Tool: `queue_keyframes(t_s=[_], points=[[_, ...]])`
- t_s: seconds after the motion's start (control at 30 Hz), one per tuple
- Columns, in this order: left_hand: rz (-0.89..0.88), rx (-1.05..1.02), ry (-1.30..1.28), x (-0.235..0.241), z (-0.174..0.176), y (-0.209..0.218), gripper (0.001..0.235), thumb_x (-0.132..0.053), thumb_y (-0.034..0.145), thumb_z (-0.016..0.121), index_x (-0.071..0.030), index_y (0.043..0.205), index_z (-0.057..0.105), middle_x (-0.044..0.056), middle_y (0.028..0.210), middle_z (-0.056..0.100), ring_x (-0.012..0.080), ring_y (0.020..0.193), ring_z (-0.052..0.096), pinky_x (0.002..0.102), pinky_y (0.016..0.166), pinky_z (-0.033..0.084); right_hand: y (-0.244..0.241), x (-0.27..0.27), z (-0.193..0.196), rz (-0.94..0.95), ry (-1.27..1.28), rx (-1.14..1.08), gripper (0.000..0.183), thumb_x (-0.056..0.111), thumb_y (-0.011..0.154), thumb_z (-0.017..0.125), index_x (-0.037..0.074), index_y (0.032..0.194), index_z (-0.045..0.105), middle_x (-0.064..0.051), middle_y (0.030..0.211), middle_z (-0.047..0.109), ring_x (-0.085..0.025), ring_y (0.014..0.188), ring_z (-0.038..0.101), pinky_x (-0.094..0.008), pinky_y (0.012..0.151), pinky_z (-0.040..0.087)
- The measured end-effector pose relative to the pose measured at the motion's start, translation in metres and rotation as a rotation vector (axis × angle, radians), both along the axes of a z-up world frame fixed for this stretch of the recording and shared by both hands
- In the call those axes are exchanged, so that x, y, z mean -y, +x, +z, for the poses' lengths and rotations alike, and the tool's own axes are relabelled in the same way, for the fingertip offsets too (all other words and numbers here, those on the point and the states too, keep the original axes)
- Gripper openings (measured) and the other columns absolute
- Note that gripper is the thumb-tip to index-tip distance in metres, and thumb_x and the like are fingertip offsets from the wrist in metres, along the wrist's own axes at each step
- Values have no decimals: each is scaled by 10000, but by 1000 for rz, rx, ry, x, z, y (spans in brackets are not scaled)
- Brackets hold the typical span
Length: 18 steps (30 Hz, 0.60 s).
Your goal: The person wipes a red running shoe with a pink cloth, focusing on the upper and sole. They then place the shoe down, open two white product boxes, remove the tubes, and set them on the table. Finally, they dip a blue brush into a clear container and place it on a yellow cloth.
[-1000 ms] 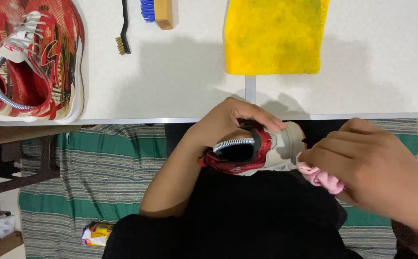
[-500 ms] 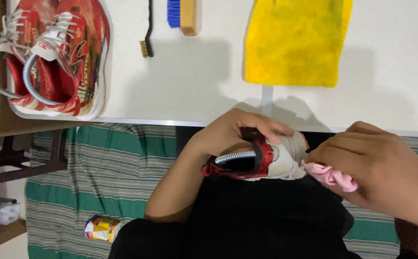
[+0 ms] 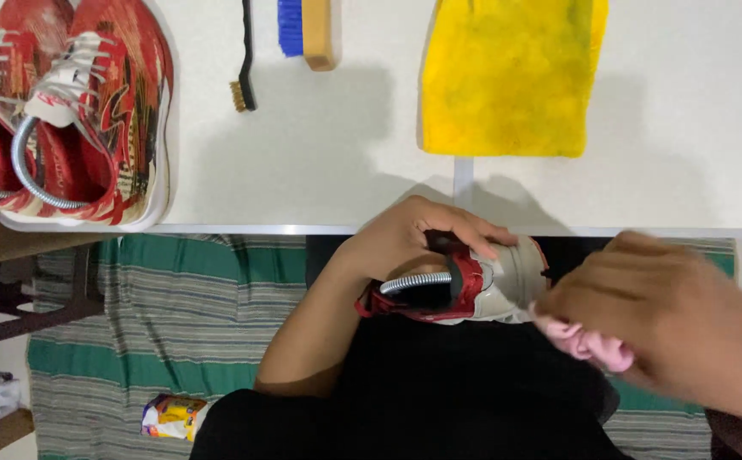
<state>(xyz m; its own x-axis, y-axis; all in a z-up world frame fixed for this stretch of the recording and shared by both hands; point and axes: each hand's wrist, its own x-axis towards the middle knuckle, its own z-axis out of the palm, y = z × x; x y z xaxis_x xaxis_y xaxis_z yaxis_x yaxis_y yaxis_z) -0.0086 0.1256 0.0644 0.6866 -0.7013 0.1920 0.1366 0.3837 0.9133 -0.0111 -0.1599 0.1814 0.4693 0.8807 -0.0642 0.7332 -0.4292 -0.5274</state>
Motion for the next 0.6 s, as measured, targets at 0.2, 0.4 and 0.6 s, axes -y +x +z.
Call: queue_keyframes(t_s=[0.2, 0.4, 0.6], points=[[89, 52, 9, -8, 47, -12, 491, -497, 1028, 576, -71, 1246, 680, 208, 1448, 615, 315, 1431, 588, 435, 1256, 466, -45, 208, -299, 645, 952, -976, 967, 811, 966, 481, 343, 1709, 75, -197, 1672, -76, -592, 1516, -129, -846, 1218, -136], [345, 247, -255, -50, 116, -10, 692, -583, 947, 780, -11, 1295, 605, 388, 1395, 545, 516, 1380, 570, 662, 1223, 475, 55, 240, -185, 98, 85, -1165, 1172, 888, 904, 504, -45, 1558, 229, -126, 1700, 276, -203, 1571, 316, -345, 1273, 254], [945, 539, 222, -42, 166, 26, 357, -361, 1066, 581, -88, 1295, 545, 276, 1508, 552, 352, 1484, 555, 428, 1298, 458, -10, 38, -5, -742, 312, -182, 154, 188, 751, 797, 122, 885, 834, 16, 849, 851, -82, 694, 766, -218, 678, 555]])
